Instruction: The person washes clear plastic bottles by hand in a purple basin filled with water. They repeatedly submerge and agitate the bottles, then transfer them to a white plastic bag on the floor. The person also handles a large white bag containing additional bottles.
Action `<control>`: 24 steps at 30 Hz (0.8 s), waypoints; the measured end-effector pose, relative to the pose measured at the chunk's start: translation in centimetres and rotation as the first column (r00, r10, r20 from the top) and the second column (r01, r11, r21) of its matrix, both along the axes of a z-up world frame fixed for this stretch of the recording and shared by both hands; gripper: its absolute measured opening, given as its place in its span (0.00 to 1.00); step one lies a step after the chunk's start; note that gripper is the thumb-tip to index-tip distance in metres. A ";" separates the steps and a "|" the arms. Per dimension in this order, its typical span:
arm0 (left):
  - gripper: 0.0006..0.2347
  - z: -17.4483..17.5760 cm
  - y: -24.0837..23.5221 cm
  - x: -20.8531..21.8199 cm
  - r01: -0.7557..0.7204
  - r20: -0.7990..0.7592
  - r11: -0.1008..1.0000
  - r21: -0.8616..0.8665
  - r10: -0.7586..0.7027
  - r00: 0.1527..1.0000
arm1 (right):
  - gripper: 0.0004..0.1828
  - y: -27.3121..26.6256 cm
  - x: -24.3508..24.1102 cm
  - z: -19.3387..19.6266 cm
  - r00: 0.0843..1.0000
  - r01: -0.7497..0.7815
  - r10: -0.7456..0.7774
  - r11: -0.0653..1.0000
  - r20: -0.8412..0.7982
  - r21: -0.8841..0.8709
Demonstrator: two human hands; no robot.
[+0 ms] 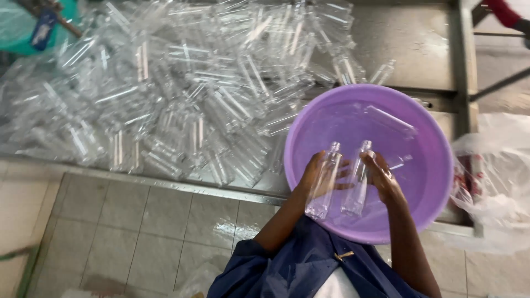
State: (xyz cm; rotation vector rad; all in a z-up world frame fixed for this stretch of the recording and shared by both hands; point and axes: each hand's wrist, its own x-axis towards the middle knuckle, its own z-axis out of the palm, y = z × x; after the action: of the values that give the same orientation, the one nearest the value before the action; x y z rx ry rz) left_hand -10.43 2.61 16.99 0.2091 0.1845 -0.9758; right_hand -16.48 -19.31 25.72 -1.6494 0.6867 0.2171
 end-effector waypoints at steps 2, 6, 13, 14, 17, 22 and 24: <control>0.27 0.1 1.3 -0.3 -0.059 0.055 0.998 -0.038 0.061 0.997 | 0.46 3.7 2.0 3.0 0.979 -0.203 0.205 0.966 -0.006 -0.161; 0.29 -1.5 3.4 0.2 -0.185 0.101 0.940 -0.287 0.221 0.970 | 0.64 8.6 4.3 5.5 0.940 -0.324 0.342 0.898 0.008 -0.298; 0.26 2.1 22.1 7.9 -0.600 0.055 0.800 -0.021 0.600 0.798 | 0.53 8.3 4.1 1.4 0.926 -0.230 0.203 0.972 0.318 0.049; 0.24 0.9 25.4 9.9 -0.642 0.086 0.744 0.185 0.639 0.764 | 0.49 7.3 3.5 0.2 0.949 -0.160 0.120 0.980 0.292 0.119; 0.25 -6.0 38.7 16.7 -0.632 0.188 0.620 0.465 0.629 0.754 | 0.41 4.4 1.3 -1.3 0.969 -0.018 -0.011 0.993 0.248 0.114; 0.56 5.9 45.0 28.7 -0.708 0.475 0.242 0.664 0.595 0.649 | 0.36 1.3 -0.5 1.0 0.996 0.033 -0.029 0.998 0.088 -0.044; 0.47 8.6 45.8 32.0 -0.933 0.728 0.087 0.350 0.601 0.330 | 0.33 -0.7 -1.3 0.0 0.992 -0.027 0.062 0.954 0.109 -0.300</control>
State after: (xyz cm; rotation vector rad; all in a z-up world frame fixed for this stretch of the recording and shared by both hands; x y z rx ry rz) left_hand 21.52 48.40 25.59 0.9953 0.2663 0.4187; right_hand -17.77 -20.02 25.75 -1.9516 0.6151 0.0483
